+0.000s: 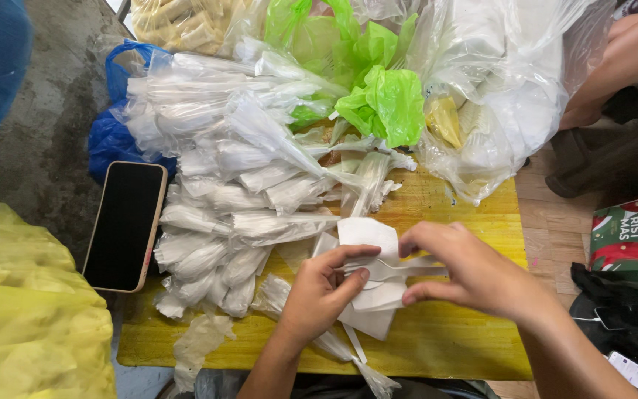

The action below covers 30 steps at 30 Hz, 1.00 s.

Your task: The person wraps a plastic spoon and fork together in a small white paper packet, then places the packet into a larger clear plastic bag. The person repeats this process with multiple sets of cutlery.

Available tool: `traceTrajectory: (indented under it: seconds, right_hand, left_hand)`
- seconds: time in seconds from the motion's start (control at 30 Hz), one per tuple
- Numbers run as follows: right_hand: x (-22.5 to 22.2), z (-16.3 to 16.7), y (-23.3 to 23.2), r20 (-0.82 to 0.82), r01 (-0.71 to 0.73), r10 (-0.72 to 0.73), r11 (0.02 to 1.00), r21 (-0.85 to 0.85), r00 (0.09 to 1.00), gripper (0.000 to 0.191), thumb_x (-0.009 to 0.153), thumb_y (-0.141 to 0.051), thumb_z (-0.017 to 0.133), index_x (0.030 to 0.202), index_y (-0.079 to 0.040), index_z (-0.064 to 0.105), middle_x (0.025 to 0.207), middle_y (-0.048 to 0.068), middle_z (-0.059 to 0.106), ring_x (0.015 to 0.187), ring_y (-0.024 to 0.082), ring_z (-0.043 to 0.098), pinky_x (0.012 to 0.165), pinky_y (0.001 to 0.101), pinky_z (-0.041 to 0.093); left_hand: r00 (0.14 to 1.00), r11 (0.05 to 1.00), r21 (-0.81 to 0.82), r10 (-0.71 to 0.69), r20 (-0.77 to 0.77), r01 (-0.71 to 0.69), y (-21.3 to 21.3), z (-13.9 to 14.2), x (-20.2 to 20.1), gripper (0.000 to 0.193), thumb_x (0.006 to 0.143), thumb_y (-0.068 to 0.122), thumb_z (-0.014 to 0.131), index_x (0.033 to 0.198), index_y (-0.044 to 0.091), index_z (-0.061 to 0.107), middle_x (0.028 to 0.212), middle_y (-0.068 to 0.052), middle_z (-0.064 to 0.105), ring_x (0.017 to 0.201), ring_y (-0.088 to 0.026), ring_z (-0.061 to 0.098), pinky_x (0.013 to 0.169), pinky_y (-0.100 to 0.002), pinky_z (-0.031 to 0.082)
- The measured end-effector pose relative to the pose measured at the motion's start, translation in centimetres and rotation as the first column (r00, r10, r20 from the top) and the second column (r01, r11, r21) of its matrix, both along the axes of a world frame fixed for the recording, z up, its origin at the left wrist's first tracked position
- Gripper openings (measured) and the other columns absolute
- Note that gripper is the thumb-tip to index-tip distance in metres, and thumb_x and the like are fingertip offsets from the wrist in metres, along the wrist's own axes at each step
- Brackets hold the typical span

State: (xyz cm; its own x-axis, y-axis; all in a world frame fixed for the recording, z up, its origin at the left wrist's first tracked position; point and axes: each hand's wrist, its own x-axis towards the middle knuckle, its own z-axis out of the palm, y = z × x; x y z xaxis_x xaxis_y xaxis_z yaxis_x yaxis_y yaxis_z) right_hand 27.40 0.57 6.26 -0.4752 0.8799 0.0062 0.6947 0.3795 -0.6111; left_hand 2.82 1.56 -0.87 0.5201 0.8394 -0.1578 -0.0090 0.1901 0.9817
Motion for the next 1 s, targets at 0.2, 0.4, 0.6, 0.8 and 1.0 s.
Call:
traceTrajectory:
  seconds: [0.2, 0.4, 0.6, 0.8, 1.0]
  right_hand:
    - [-3.2, -1.0, -2.5, 0.227, -0.052, -0.092, 0.827, 0.56, 0.969, 0.046, 0.068, -0.036, 0.077, 0.107, -0.019, 0.061, 0.139, 0.011, 0.057, 0.132, 0.034, 0.05, 0.105, 0.0592, 0.031]
    - [-2.9, -1.9, -2.3, 0.058, 0.127, -0.154, 0.937, 0.325, 0.986, 0.019, 0.086, -0.025, 0.071, 0.1, -0.013, 0.067, 0.109, 0.006, 0.066, 0.096, 0.027, 0.063, 0.09, 0.0477, 0.039]
    - [-2.9, -2.2, -1.9, 0.009, 0.233, -0.24, 0.951, 0.201, 0.971, 0.017, 0.091, -0.028, 0.067, 0.093, -0.011, 0.065, 0.089, 0.003, 0.065, 0.073, 0.025, 0.061, 0.071, 0.039, 0.039]
    - [-3.2, -2.2, -1.8, 0.037, 0.287, -0.295, 0.946, 0.151, 0.955, 0.02, 0.09, -0.031, 0.07, 0.09, -0.012, 0.064, 0.084, 0.004, 0.065, 0.069, 0.025, 0.06, 0.068, 0.0385, 0.04]
    - [-3.8, -1.4, -1.7, -0.044, 0.196, -0.193, 0.926, 0.323, 0.98, 0.034, 0.082, -0.032, 0.076, 0.101, -0.008, 0.064, 0.093, 0.008, 0.066, 0.078, 0.029, 0.062, 0.069, 0.0396, 0.043]
  left_hand:
    - [0.962, 0.991, -0.12, 0.093, 0.256, -0.064, 0.4, -0.7, 0.1, 0.031, 0.096, -0.001, 0.062, 0.127, -0.004, 0.066, 0.112, -0.006, 0.073, 0.09, -0.006, 0.069, 0.076, -0.022, 0.058]
    - [0.982, 0.994, -0.075, 0.095, 0.165, -0.084, -0.2, -0.3, 0.3, 0.031, 0.098, 0.002, 0.065, 0.128, -0.001, 0.07, 0.1, -0.007, 0.072, 0.083, -0.007, 0.062, 0.071, -0.023, 0.051]
    - [0.992, 0.976, 0.184, 0.108, 0.06, -0.118, -0.4, 1.1, 0.5, 0.026, 0.095, 0.009, 0.068, 0.118, 0.002, 0.076, 0.098, -0.005, 0.079, 0.086, -0.006, 0.071, 0.076, -0.023, 0.058]
    - [0.992, 0.974, 0.185, 0.122, 0.037, -0.127, -0.7, 1.6, 0.6, 0.031, 0.084, 0.01, 0.079, 0.113, 0.001, 0.075, 0.092, -0.003, 0.078, 0.079, -0.005, 0.067, 0.07, -0.022, 0.055]
    - [0.951, 0.95, 0.039, 0.307, 0.041, -0.309, -0.6, -0.4, 1.4, 0.022, 0.088, 0.007, 0.075, 0.109, 0.0, 0.081, 0.084, 0.0, 0.074, 0.063, -0.001, 0.051, 0.055, -0.02, 0.041]
